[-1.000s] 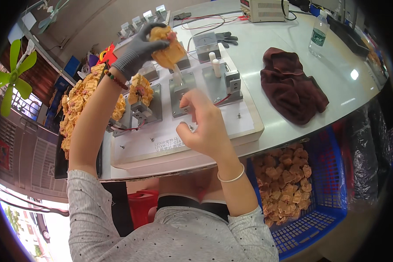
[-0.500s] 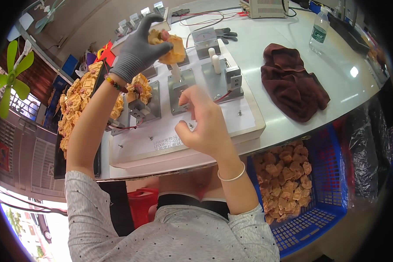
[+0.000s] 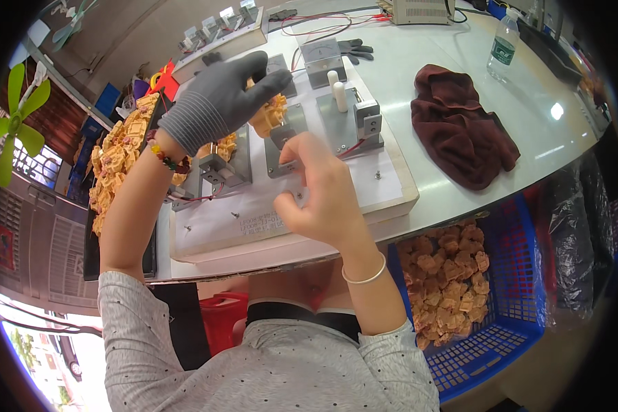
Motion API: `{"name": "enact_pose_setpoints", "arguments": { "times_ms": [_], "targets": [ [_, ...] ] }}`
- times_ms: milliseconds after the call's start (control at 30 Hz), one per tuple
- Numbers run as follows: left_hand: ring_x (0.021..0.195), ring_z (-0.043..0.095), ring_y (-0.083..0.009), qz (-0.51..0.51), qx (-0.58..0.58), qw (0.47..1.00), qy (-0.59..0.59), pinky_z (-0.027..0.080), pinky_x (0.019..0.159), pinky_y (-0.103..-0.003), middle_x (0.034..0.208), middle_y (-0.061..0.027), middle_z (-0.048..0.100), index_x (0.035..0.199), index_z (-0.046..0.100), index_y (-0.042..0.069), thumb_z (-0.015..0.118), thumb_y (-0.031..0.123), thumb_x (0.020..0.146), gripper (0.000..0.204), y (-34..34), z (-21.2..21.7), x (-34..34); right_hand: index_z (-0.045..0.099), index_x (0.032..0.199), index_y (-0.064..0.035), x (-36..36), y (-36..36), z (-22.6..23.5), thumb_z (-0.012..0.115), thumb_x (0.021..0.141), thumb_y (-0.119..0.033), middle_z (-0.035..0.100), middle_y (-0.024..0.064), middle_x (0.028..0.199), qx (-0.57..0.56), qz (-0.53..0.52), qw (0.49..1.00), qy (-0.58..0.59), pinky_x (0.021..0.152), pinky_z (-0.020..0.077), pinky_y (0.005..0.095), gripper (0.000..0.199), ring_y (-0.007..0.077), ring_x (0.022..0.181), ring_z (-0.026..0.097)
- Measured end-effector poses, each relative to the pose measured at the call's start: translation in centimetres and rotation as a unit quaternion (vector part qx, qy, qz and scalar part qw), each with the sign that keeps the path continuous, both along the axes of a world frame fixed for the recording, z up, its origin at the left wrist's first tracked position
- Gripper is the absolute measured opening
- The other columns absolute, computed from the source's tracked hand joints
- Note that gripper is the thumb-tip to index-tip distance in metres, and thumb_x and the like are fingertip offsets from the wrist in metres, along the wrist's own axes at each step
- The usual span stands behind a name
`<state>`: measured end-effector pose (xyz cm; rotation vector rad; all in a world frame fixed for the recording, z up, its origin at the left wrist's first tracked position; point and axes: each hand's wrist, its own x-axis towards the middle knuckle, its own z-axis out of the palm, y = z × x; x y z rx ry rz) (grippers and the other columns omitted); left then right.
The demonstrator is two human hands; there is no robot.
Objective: Testing orange mechanical components using a testing fixture with meters.
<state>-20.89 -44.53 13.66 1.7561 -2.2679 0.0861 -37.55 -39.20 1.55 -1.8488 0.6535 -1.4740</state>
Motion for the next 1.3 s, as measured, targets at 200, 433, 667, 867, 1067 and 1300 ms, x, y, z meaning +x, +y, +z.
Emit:
{"name": "enact_pose_setpoints", "arguments": {
  "times_ms": [200,433,667,867,1067,1300],
  "targets": [
    [0.080,0.063,-0.0414,-0.060,0.013,0.998,0.005,0.047,0.072,-0.049,0.082,-0.0194,0.065,0.106,0.047,0.008,0.042,0.038,0.099,0.031,-0.6,-3.3,1.1,0.052,0.094,-0.0030,0.4,0.1,0.2,0.057,0.061,-0.005,0.055,0.0096,0.081,-0.002,0.000,1.000,0.011,0.054,0.0417,0.0309,0.033,0.0205,0.057,0.047],
    [0.066,0.059,-0.0328,-0.082,-0.028,0.993,0.075,0.045,0.062,-0.041,0.072,-0.0148,0.059,0.118,0.050,0.008,0.054,0.025,0.094,0.030,7.5,-0.4,2.2,0.049,0.103,-0.0054,-0.4,1.1,0.2,0.072,0.070,-0.012,0.051,0.0050,0.061,0.116,-0.107,0.979,0.132,0.050,0.0406,0.0312,0.041,0.0194,0.053,0.051],
    [0.075,0.066,-0.0246,-0.252,0.512,0.792,0.216,0.052,0.068,-0.032,0.081,-0.0128,0.065,0.116,0.062,0.001,0.064,0.022,0.090,0.033,25.6,-1.0,12.1,0.058,0.084,-0.0025,-1.6,0.7,1.0,0.069,0.076,-0.005,0.058,0.0110,0.067,0.080,-0.005,0.965,0.250,0.057,0.0451,0.0374,0.014,0.0268,0.060,0.060],
    [0.079,0.066,-0.0180,0.342,0.212,0.716,0.570,0.051,0.064,-0.033,0.090,-0.0063,0.069,0.101,0.062,0.000,0.061,0.028,0.092,0.030,49.9,-13.2,31.3,0.061,0.080,-0.0028,-1.2,0.9,0.6,0.069,0.074,-0.004,0.057,0.0097,0.070,0.061,-0.035,0.969,0.236,0.057,0.0473,0.0332,0.010,0.0229,0.061,0.060],
    [0.070,0.063,-0.0270,0.789,-0.050,0.513,0.335,0.050,0.060,-0.038,0.081,-0.0069,0.064,0.096,0.062,0.000,0.059,0.017,0.086,0.020,69.3,-31.9,37.4,0.060,0.074,-0.0025,-1.0,1.1,0.5,0.067,0.070,-0.005,0.055,0.0089,0.067,-0.009,-0.020,0.974,0.226,0.054,0.0444,0.0315,0.009,0.0222,0.059,0.056],
    [0.072,0.063,-0.0275,0.713,-0.054,0.376,0.590,0.050,0.061,-0.038,0.082,-0.0073,0.063,0.097,0.061,0.000,0.060,0.015,0.085,0.020,67.7,-34.0,33.0,0.062,0.076,-0.0015,-1.5,1.3,0.1,0.067,0.069,-0.004,0.053,0.0087,0.064,0.003,-0.034,0.969,0.247,0.052,0.0404,0.0307,0.009,0.0213,0.056,0.054]
  ]
}}
